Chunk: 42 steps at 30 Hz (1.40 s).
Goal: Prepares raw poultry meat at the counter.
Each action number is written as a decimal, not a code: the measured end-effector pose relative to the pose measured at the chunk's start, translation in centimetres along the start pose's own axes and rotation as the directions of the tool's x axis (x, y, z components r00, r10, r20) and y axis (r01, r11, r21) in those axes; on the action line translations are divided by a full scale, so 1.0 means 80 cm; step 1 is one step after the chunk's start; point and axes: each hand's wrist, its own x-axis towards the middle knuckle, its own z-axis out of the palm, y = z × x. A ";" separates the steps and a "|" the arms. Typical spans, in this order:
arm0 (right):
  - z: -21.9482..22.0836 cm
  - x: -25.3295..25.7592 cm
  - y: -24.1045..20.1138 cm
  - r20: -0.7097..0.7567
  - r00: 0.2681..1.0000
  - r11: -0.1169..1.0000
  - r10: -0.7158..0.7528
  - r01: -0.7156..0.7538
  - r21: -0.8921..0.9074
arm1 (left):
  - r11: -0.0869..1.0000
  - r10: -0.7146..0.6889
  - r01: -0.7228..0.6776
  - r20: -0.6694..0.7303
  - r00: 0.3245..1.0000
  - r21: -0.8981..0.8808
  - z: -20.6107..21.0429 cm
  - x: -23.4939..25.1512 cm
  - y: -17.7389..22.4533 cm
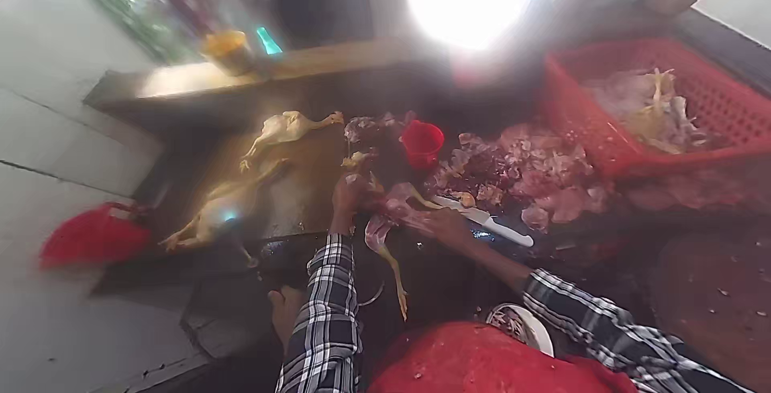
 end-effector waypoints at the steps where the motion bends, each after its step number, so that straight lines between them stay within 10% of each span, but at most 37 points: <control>1: 0.001 -0.020 0.021 0.012 1.000 0.999 -0.027 0.028 -0.020 | 0.999 0.040 -0.040 -0.019 0.999 0.008 0.005 -0.007 -0.006; 6: -0.040 -0.009 0.003 -0.057 0.991 0.992 0.123 -0.125 -0.029 | 0.981 0.167 -0.187 -0.297 0.940 -0.041 0.053 -0.113 0.009; 10: -0.026 0.074 -0.080 0.097 0.979 0.984 0.178 -0.176 -0.026 | 0.975 0.180 -0.162 -0.112 0.977 0.152 0.130 -0.199 0.007; 22: -0.015 -0.004 0.002 0.020 0.956 0.743 0.291 -0.239 0.625 | 0.932 0.307 -0.230 -0.274 0.911 0.281 0.175 -0.182 -0.015; 30: -0.044 0.005 0.030 0.018 0.999 0.919 0.039 -0.043 0.393 | 0.884 0.373 -0.331 -0.070 0.925 0.331 0.171 -0.181 -0.007; 38: -0.018 0.070 -0.051 0.248 0.928 0.271 0.279 -0.324 0.907 | 0.911 0.344 -0.272 -0.207 0.916 0.311 0.177 -0.163 -0.002; 42: -0.033 0.013 -0.043 0.073 0.934 0.238 0.350 -0.164 0.957 | 0.925 0.309 -0.192 -0.357 0.881 0.327 0.183 -0.166 0.016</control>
